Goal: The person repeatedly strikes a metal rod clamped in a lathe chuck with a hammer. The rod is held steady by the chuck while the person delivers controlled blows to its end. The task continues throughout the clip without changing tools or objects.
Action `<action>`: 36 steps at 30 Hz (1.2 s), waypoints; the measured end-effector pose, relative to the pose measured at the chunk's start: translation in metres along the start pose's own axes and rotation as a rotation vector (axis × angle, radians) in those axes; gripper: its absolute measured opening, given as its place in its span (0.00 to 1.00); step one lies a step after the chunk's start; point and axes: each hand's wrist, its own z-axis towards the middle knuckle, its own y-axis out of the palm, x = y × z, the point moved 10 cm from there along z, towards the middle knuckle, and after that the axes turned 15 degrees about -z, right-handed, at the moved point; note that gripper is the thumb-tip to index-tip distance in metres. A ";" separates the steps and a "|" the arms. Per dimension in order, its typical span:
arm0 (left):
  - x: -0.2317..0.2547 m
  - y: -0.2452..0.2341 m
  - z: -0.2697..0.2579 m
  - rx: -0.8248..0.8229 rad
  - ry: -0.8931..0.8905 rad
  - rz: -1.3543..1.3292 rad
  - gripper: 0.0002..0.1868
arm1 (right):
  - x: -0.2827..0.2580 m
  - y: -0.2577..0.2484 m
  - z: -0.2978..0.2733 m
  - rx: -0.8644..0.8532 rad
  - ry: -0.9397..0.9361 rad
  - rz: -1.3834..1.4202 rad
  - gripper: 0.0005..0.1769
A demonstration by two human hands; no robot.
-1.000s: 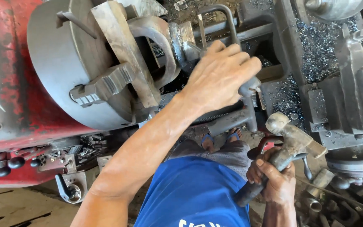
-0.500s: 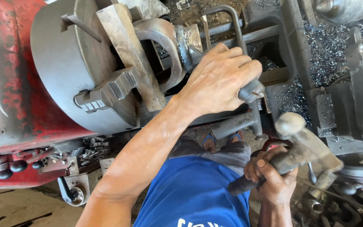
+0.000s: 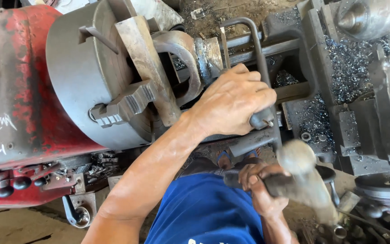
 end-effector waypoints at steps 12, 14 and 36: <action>0.005 0.003 -0.004 0.007 0.054 0.064 0.17 | 0.010 0.005 0.011 0.135 -0.005 -0.036 0.16; 0.006 0.006 -0.005 0.007 0.061 0.072 0.18 | 0.013 -0.005 0.007 0.137 0.062 -0.031 0.14; -0.002 0.010 0.008 -0.070 -0.074 0.074 0.16 | -0.010 -0.001 0.002 -0.040 -0.032 0.064 0.08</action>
